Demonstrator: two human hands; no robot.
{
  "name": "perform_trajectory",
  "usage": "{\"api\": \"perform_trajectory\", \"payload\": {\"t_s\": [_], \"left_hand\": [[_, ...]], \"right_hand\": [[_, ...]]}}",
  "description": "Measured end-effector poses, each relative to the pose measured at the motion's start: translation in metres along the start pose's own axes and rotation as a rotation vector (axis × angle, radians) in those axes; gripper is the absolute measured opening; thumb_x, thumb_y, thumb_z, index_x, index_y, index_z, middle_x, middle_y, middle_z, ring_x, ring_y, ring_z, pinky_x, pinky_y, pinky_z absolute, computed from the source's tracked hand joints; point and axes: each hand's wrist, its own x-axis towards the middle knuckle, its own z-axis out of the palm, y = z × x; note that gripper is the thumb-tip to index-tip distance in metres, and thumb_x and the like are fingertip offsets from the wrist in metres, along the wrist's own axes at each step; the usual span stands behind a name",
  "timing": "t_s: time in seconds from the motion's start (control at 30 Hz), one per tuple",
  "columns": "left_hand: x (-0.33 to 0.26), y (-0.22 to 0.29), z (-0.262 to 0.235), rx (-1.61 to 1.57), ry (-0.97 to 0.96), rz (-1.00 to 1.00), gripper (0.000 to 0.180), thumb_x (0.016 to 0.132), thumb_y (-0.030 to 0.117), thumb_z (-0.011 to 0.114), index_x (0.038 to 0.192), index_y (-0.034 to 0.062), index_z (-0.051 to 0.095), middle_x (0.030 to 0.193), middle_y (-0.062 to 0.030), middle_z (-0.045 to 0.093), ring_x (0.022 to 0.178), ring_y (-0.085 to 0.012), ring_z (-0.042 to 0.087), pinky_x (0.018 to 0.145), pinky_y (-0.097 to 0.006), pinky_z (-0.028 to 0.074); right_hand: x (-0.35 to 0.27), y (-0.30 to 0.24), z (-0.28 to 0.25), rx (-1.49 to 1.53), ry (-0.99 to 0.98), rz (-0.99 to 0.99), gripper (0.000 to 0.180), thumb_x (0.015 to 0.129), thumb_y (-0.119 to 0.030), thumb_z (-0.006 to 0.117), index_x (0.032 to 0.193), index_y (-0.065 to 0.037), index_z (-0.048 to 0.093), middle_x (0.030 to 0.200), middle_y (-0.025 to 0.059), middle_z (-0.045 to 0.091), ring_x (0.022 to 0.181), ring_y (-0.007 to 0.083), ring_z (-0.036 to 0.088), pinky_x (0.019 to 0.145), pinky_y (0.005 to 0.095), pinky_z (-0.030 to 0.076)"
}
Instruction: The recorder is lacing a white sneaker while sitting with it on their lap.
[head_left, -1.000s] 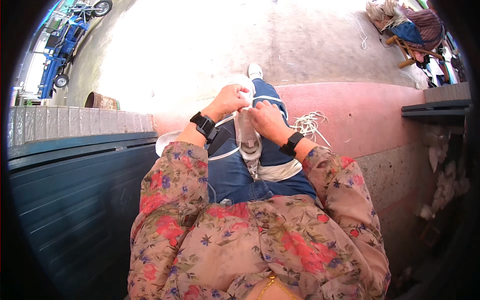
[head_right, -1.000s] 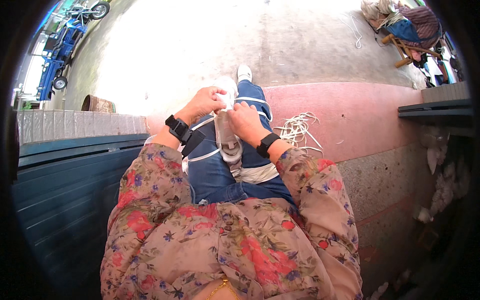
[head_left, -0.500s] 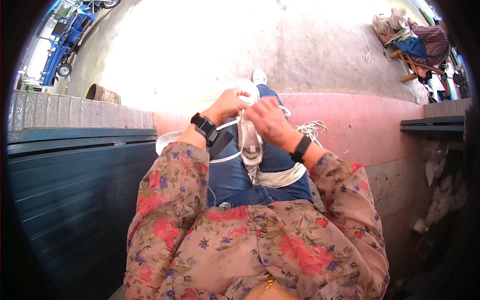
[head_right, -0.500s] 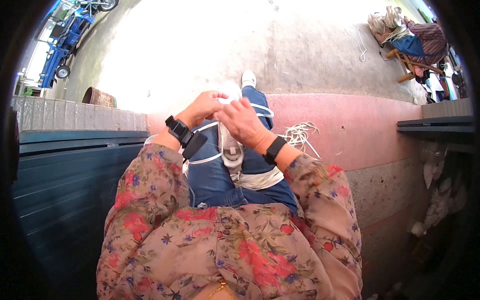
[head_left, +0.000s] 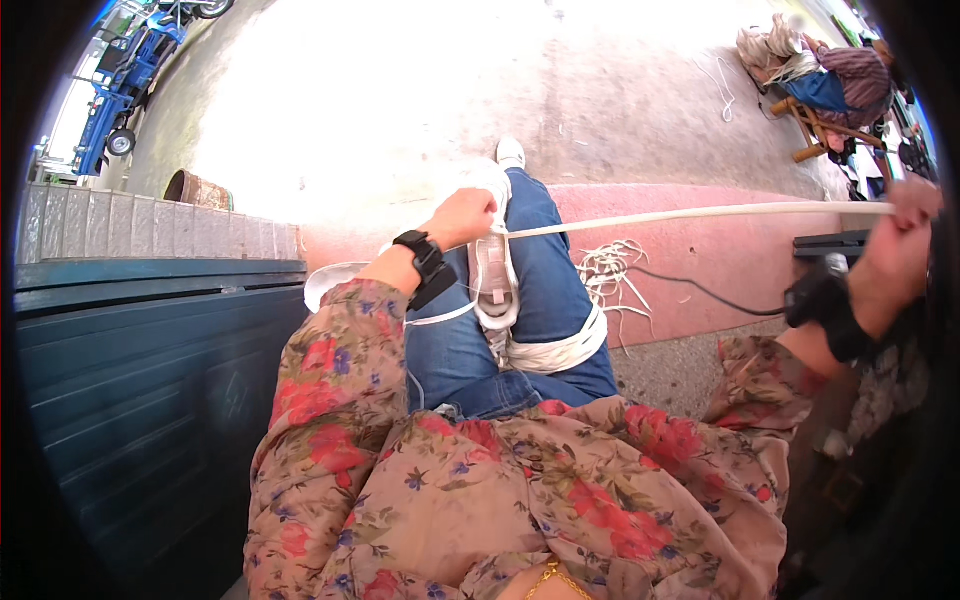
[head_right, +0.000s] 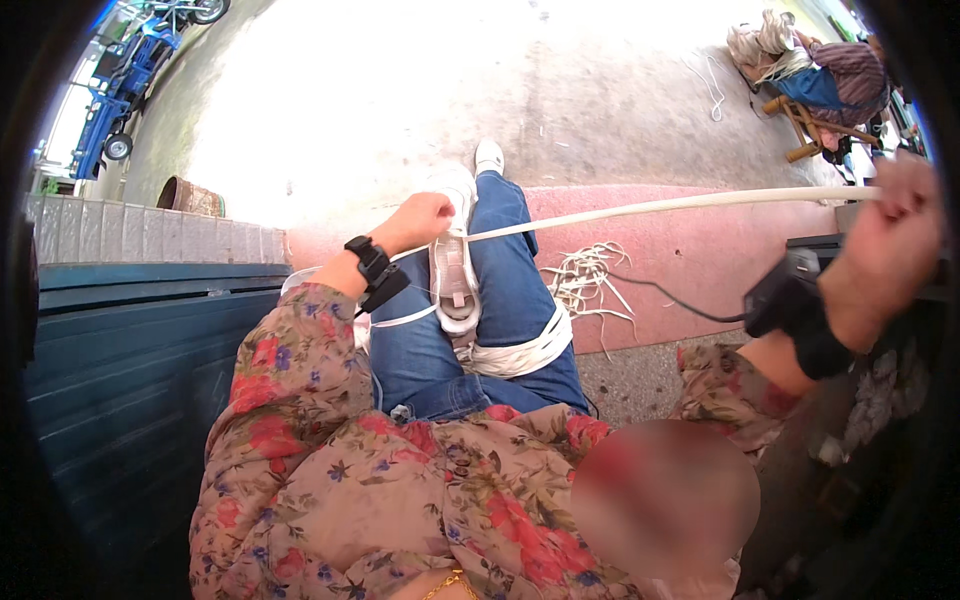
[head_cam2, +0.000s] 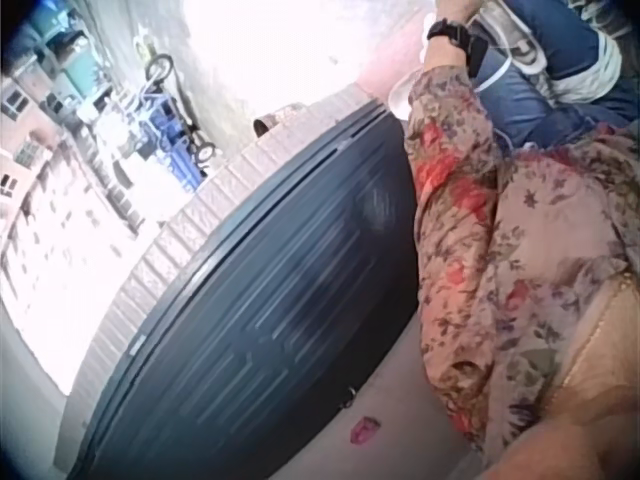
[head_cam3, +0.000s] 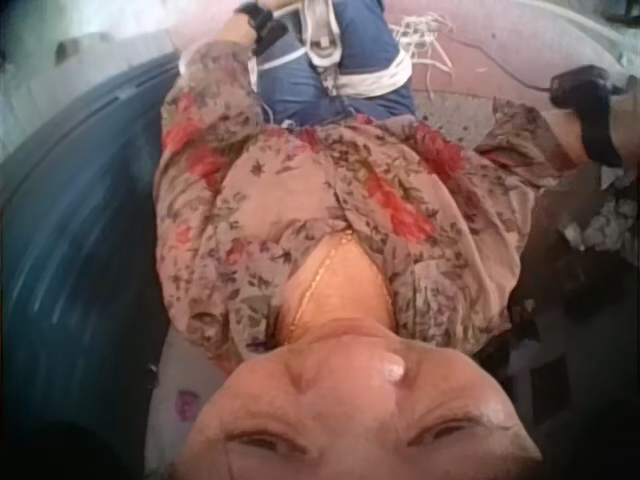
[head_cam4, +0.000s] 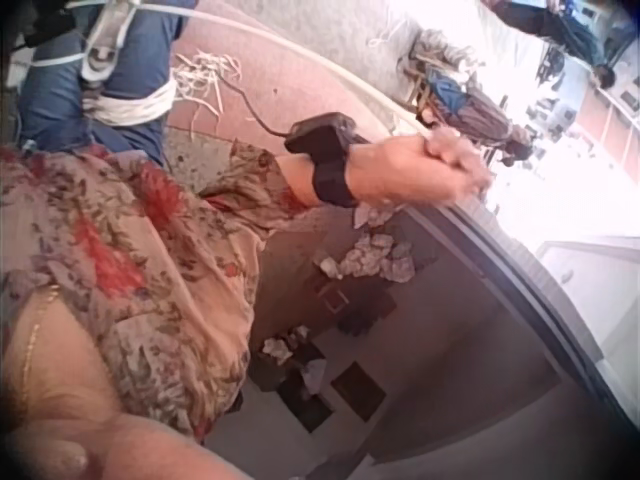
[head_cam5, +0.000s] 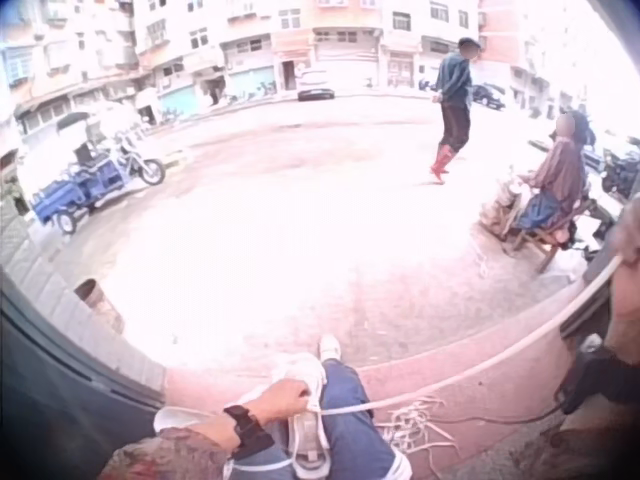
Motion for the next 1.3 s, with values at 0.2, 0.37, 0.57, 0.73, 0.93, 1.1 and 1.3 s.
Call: {"api": "perform_trajectory", "payload": {"t_s": [0.2,0.37,0.57,0.73,0.93,1.1,1.3], "left_hand": [[-0.029,-0.013,0.001,0.113,0.002,-0.048,0.013,0.068,0.013,0.059,0.076,0.0023,0.057,0.074,-0.0179,0.058,0.077,-0.0314,0.057,0.067,-0.038,0.044],[-0.035,0.002,-0.005,0.344,0.056,0.091,0.011,0.071,0.013,0.058,0.078,0.0046,0.054,0.072,-0.0173,0.058,0.072,-0.0323,0.058,0.062,-0.041,0.045],[-0.062,-0.004,-0.003,0.497,0.122,0.068,0.009,0.07,0.01,0.05,0.077,0.0041,0.053,0.064,-0.0169,0.058,0.063,-0.0334,0.058,0.055,-0.044,0.046],[-0.075,-0.008,0.022,0.252,0.285,-0.166,0.013,0.076,0.014,0.048,0.074,0.003,0.054,0.068,-0.02,0.058,0.065,-0.037,0.057,0.058,-0.046,0.045],[-0.073,0.028,0.03,0.1,0.29,-0.244,0.027,0.077,0.026,0.055,0.092,0.0046,0.053,0.072,-0.0211,0.059,0.071,-0.0384,0.057,0.06,-0.047,0.044],[-0.079,0.016,0.03,-0.037,0.288,-0.309,0.03,0.08,0.034,0.046,0.085,0.007,0.057,0.077,-0.0192,0.059,0.075,-0.0382,0.056,0.063,-0.047,0.043],[-0.076,0.003,0.035,-0.112,0.373,-0.276,0.02,0.074,0.022,0.052,0.074,0.0039,0.059,0.07,-0.0208,0.058,0.072,-0.0386,0.056,0.063,-0.046,0.044]], "right_hand": [[-0.086,0.087,0.123,0.138,0.293,0.551,0.013,0.089,-0.02,0.047,0.078,-0.013,0.048,0.056,-0.007,0.036,0.044,0.0013,0.028,0.037,0.0163,0.022],[-0.173,0.129,0.188,-0.168,-0.267,0.883,0.011,0.081,-0.015,0.056,0.083,-0.004,0.059,0.066,-0.001,0.053,0.061,0.0063,0.048,0.056,0.0227,0.04],[-0.247,0.157,0.245,-0.173,-0.72,0.919,0.019,0.077,-0.019,0.056,0.078,0.0,0.061,0.063,0.0064,0.057,0.06,0.011,0.053,0.057,0.0268,0.042],[-0.276,0.178,0.273,-0.217,-0.796,0.816,0.023,0.079,-0.017,0.051,0.087,0.002,0.06,0.069,0.0152,0.06,0.063,0.0171,0.058,0.058,0.0314,0.043],[-0.269,0.194,0.28,-0.448,-0.874,0.544,0.021,0.078,-0.016,0.043,0.084,-0.004,0.059,0.073,0.0213,0.058,0.07,0.0352,0.058,0.063,0.0424,0.046],[-0.27,0.171,0.299,-0.611,-1.002,0.51,0.015,0.071,-0.015,0.052,0.081,-0.005,0.056,0.074,0.0183,0.06,0.072,0.0333,0.06,0.061,0.041,0.047],[-0.277,0.179,0.307,-0.575,-0.994,0.198,0.009,0.074,-0.01,0.049,0.078,-0.003,0.054,0.068,0.0158,0.059,0.066,0.0309,0.06,0.056,0.0385,0.048]]}}
